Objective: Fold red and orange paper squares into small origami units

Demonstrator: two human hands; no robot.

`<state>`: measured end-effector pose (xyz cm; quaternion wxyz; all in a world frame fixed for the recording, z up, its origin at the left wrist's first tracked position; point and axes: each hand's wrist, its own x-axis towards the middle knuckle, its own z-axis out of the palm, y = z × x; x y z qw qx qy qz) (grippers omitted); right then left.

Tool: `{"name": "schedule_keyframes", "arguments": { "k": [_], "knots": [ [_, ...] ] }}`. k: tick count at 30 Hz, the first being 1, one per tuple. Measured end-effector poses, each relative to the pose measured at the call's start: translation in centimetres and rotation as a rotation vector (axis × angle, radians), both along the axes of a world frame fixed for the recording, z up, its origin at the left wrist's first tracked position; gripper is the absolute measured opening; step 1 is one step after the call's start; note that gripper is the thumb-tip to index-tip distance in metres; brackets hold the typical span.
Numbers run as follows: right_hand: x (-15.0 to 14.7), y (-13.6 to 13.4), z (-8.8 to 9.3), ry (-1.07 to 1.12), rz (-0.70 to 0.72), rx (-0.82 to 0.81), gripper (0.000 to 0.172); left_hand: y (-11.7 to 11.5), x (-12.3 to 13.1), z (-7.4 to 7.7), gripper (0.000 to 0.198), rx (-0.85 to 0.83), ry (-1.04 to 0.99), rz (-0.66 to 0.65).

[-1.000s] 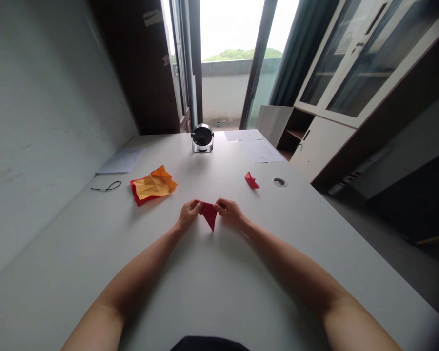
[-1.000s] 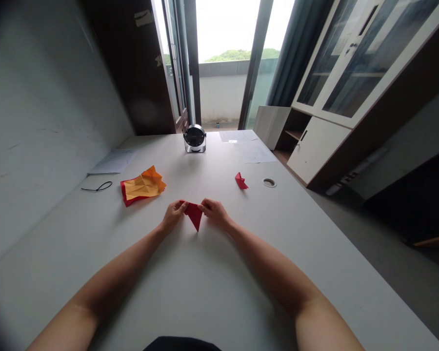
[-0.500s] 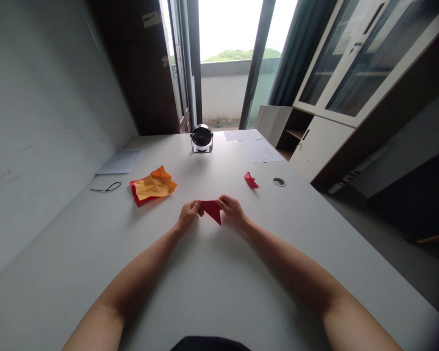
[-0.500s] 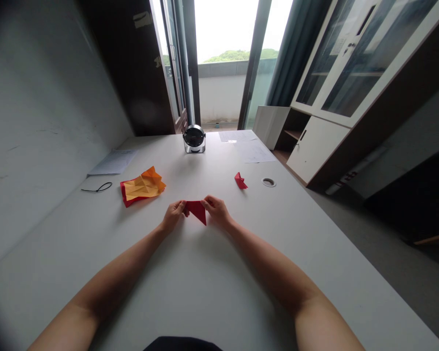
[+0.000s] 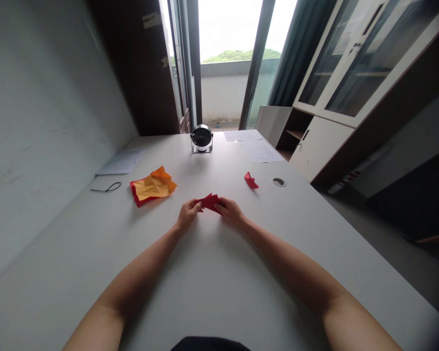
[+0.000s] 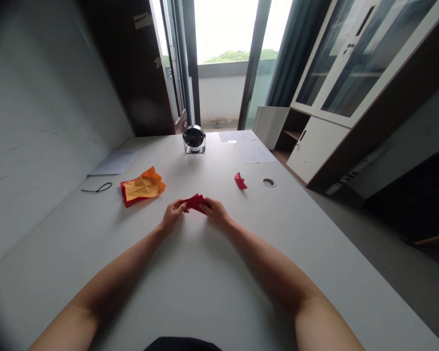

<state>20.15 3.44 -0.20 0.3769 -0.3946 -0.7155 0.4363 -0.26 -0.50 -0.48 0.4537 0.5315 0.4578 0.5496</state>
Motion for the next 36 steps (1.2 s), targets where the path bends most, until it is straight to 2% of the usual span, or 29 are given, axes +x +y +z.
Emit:
{"name": "schedule_keyframes", "arguments": {
  "k": [6, 11, 17, 21, 27, 36],
  "knots": [
    [0.1, -0.3, -0.1, -0.189, 0.070, 0.117, 0.024, -0.3, 0.0, 0.1, 0.025, 0.030, 0.108, 0.000],
    [0.2, -0.1, -0.2, -0.219, -0.008, 0.218, 0.025, 0.0, 0.1, -0.8, 0.025, 0.040, 0.141, 0.015],
    [0.4, 0.1, -0.3, -0.150, -0.058, 0.143, 0.025, 0.1, 0.3, -1.0, 0.026, 0.015, 0.115, 0.004],
    [0.3, -0.1, -0.2, -0.153, -0.001, 0.117, 0.025, -0.5, 0.4, -0.2, 0.028, 0.018, 0.196, -0.029],
    [0.1, -0.6, 0.1, -0.212, 0.099, 0.132, 0.024, -1.1, 0.5, 0.5, 0.028, 0.077, 0.334, -0.001],
    [0.5, 0.0, 0.2, -0.069, -0.081, 0.116, 0.039, -0.6, 0.5, 0.2, 0.030, 0.020, 0.137, 0.113]
  ]
}}
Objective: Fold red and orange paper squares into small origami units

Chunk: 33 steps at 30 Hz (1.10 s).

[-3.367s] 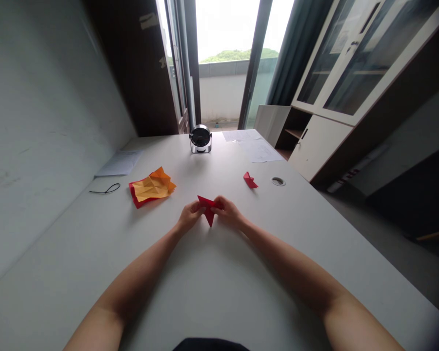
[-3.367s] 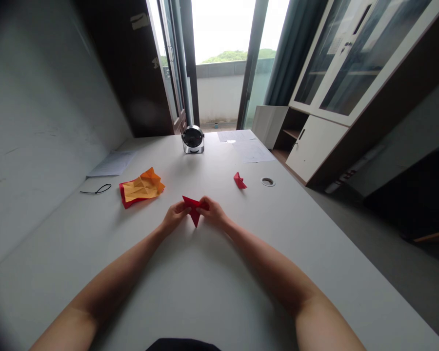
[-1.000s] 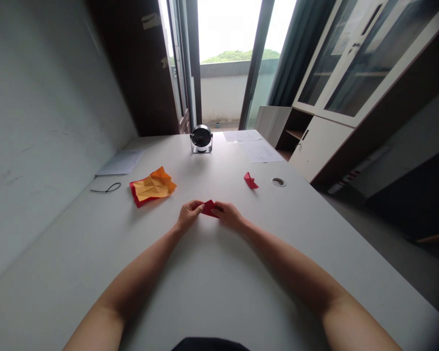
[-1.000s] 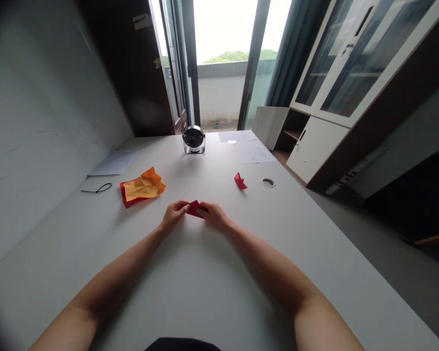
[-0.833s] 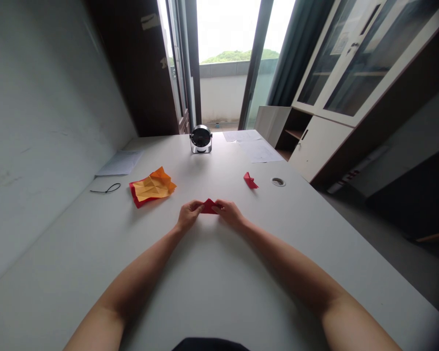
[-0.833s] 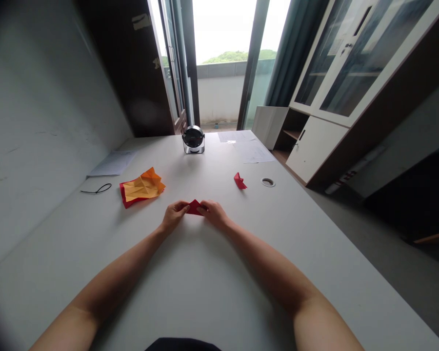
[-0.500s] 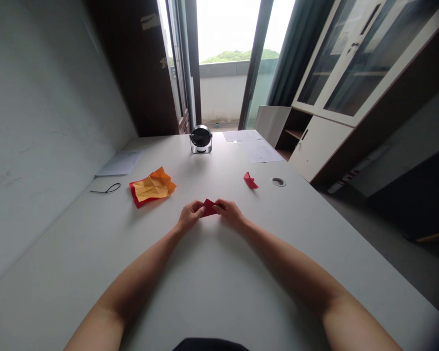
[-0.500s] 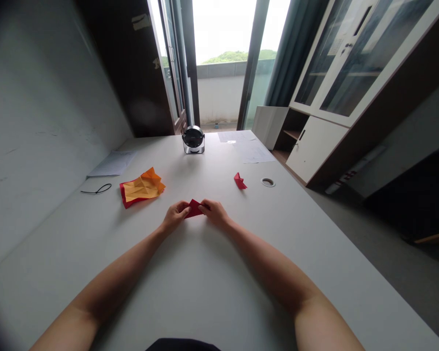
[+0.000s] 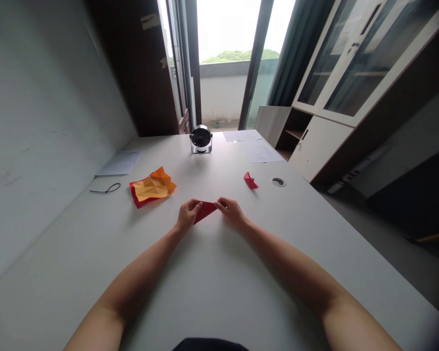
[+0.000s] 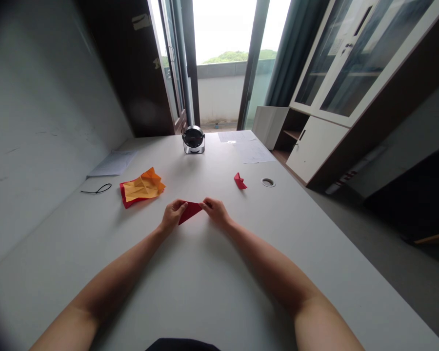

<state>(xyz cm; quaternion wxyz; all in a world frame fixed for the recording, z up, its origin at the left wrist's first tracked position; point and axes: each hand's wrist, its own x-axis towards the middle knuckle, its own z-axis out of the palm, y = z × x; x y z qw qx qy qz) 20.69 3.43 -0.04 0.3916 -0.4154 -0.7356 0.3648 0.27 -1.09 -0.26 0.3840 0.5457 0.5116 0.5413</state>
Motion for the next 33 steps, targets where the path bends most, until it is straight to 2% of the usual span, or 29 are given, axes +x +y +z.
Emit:
{"name": "schedule_keyframes", "arguments": {
  "k": [6, 17, 22, 27, 30, 33],
  "knots": [
    [0.1, 0.0, 0.1, 0.095, -0.049, -0.025, 0.042, 0.0, 0.0, 0.1, 0.032, -0.016, -0.060, 0.010],
    [0.0, 0.3, -0.3, 0.199, -0.038, -0.085, 0.045, 0.2, -0.3, -0.1, 0.032, -0.062, -0.142, 0.026],
    [-0.1, -0.1, 0.4, 0.252, 0.095, -0.165, 0.045, 0.2, -0.1, 0.2, 0.032, -0.077, -0.240, 0.023],
    [-0.6, -0.8, 0.9, 0.252, 0.259, -0.234, 0.036, 0.2, -0.3, 0.3, 0.032, -0.037, -0.258, -0.029],
    [-0.8, -1.0, 1.0, 0.214, 0.304, -0.242, 0.035, 0.2, -0.5, 0.5, 0.032, -0.037, -0.250, -0.084],
    [-0.7, -0.9, 0.8, 0.184, 0.282, -0.228, 0.034, 0.1, -0.5, 0.7, 0.032, -0.039, -0.247, -0.127]
  ]
}}
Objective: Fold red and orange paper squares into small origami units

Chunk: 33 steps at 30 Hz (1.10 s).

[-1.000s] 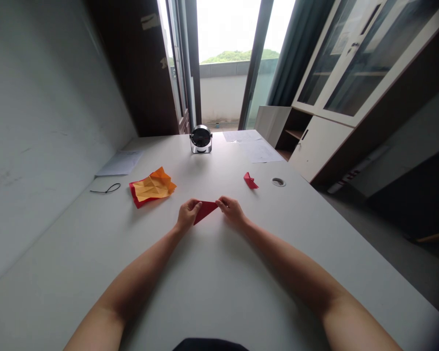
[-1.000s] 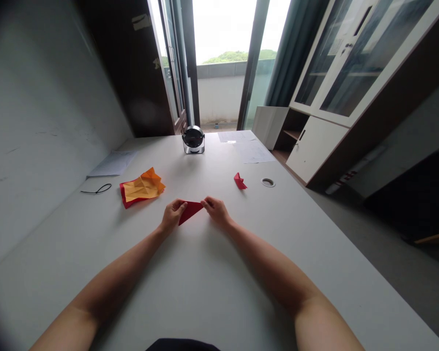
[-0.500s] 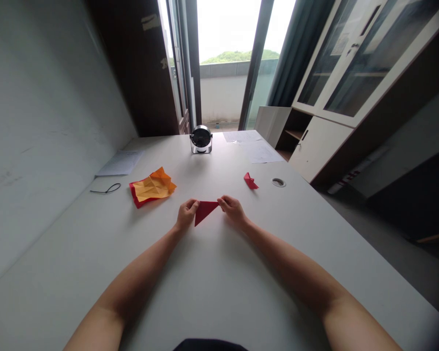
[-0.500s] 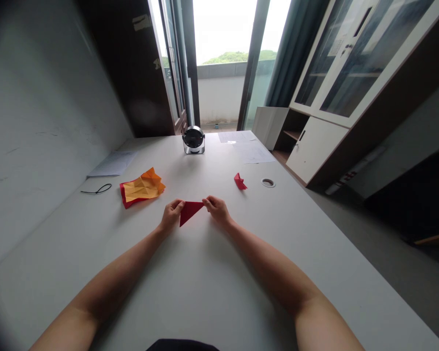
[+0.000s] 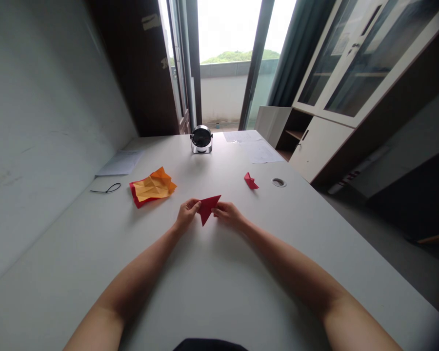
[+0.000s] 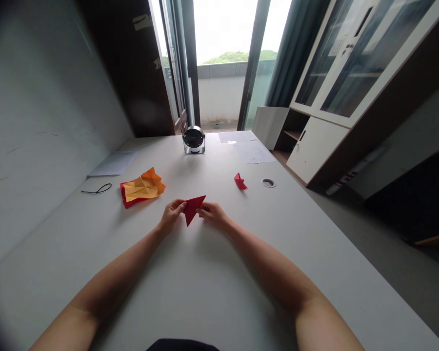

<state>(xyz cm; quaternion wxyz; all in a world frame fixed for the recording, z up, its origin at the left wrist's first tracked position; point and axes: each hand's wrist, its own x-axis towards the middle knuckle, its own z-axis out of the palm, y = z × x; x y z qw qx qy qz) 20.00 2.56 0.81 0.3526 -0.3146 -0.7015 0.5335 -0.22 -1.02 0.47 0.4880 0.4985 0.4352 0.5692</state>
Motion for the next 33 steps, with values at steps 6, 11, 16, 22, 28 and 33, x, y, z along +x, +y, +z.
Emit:
{"name": "schedule_keyframes", "arguments": {
  "k": [6, 11, 16, 22, 28, 33],
  "knots": [
    [0.2, 0.5, -1.2, 0.020, -0.079, 0.012, 0.035, -0.1, 0.4, 0.2, 0.030, -0.019, 0.018, -0.046],
    [0.2, 0.6, -1.3, 0.044, -0.069, -0.003, 0.034, 0.2, 0.1, -0.4, 0.028, -0.012, 0.036, -0.079],
    [0.1, 0.5, -1.0, 0.032, -0.088, 0.006, 0.035, 0.5, -0.2, -0.9, 0.029, 0.006, 0.077, -0.115],
    [0.3, 0.3, -0.2, 0.034, -0.091, 0.038, 0.040, 0.7, 0.0, -0.9, 0.029, 0.004, 0.113, -0.092],
    [0.5, -0.1, 0.3, 0.044, -0.012, 0.021, 0.040, 0.5, -0.1, -0.5, 0.030, -0.028, 0.089, -0.096],
    [0.5, -0.1, 0.3, 0.008, -0.023, 0.030, 0.040, 0.5, -0.2, -0.3, 0.030, -0.035, 0.080, -0.122]
  ]
}}
